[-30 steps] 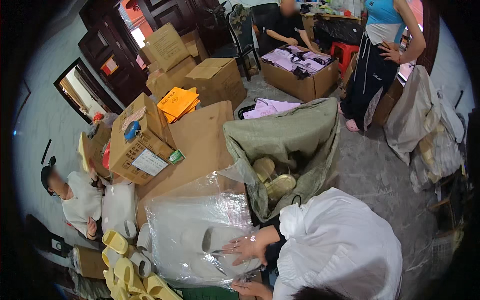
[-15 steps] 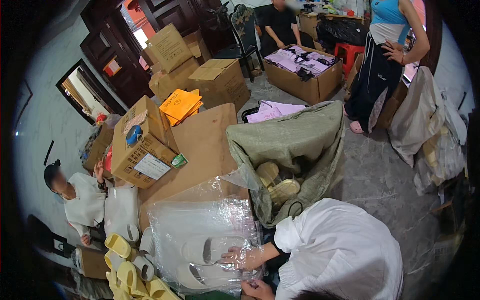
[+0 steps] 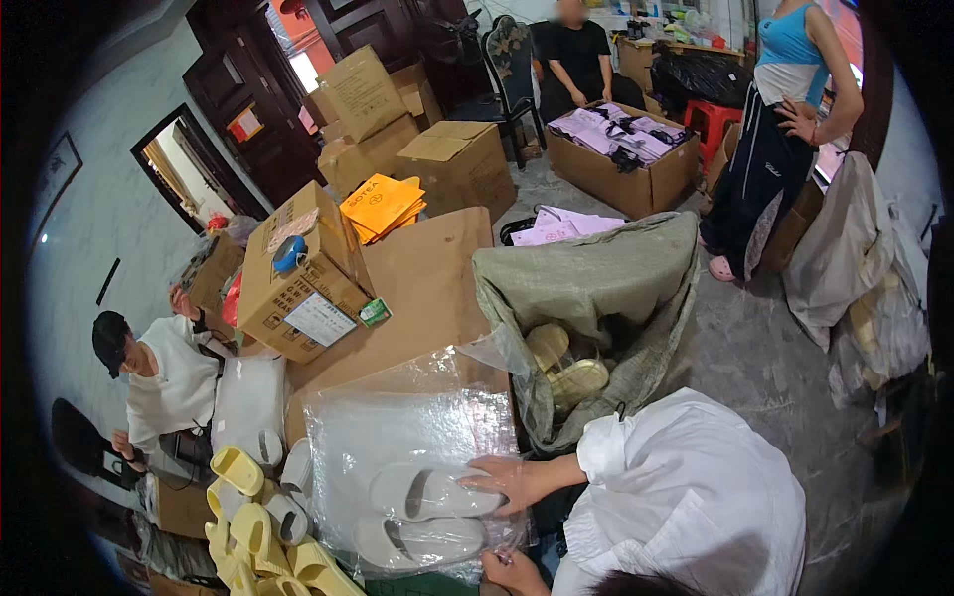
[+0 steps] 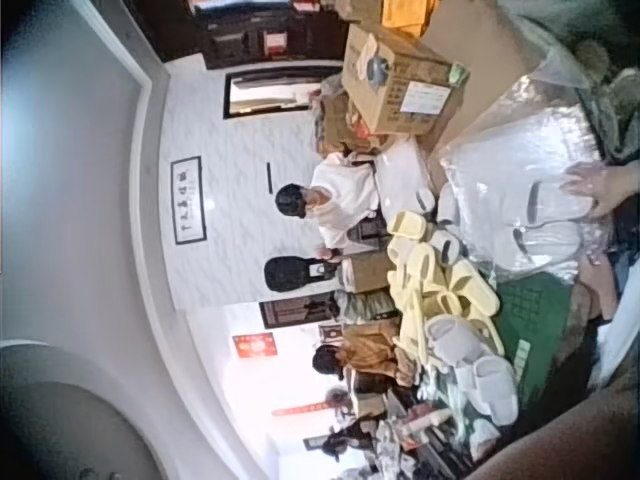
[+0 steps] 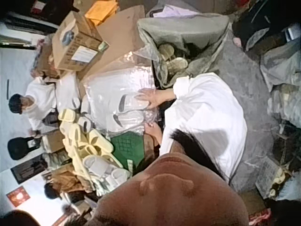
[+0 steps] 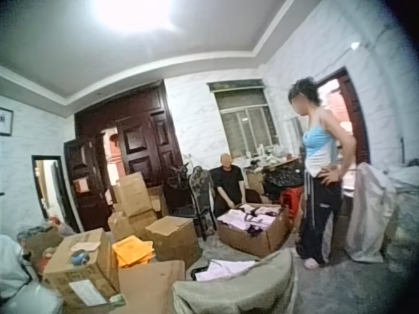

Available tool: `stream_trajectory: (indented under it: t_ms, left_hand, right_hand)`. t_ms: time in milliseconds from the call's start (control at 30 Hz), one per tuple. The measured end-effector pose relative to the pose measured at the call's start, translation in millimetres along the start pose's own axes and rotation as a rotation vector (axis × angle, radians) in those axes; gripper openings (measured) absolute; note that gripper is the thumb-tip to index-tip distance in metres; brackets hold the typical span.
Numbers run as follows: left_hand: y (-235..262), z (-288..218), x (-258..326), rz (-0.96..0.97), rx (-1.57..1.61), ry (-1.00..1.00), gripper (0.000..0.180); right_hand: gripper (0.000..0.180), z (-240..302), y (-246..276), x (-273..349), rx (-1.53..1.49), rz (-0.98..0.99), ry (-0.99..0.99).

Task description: The recorder is seen packing finished shoes into plastic bags and placing them into a large sack.

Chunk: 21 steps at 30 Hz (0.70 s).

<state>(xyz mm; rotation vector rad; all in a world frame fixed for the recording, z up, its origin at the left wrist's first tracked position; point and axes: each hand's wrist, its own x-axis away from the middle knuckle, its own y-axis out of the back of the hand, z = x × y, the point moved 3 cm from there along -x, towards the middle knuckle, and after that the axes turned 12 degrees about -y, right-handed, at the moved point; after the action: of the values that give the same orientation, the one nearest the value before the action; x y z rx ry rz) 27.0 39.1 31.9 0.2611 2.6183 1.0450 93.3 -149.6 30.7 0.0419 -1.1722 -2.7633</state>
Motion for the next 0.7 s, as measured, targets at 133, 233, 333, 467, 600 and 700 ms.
stream_trajectory:
  t_ms: [133, 233, 333, 467, 600, 700]
  left_hand:
    - [-9.5, 19.5, -2.6, -0.174, 0.108, 0.039, 0.011]
    - [-11.8, 13.6, -7.1, -0.253, 0.084, -0.122, 0.010]
    - [-7.2, 9.5, -6.5, -0.254, 0.077, -0.163, 0.008]
    - [-6.5, 24.9, -2.2, -0.339, 0.382, 0.109, 0.008]
    - [42.8, -24.7, -16.8, -0.602, -0.009, -0.104, 0.025]
    - [51.6, -46.5, -28.5, -0.626, 0.099, -0.142, 0.026]
  right_hand:
    - [0.090, -7.9, -10.8, -11.6, -0.025, -0.102, 0.237]
    - [0.071, -20.8, -13.1, -23.9, 0.092, -0.350, 0.175]
    - [0.052, 1.3, 3.4, -20.5, 0.122, -0.405, 0.108]
    - [0.039, 13.5, 23.6, 6.1, 0.148, -0.413, 0.306]
    - [0.035, 36.4, 51.3, 32.6, -0.062, 0.115, -0.041]
    - [0.062, 34.8, 32.1, 53.6, -0.718, 0.998, -0.273]
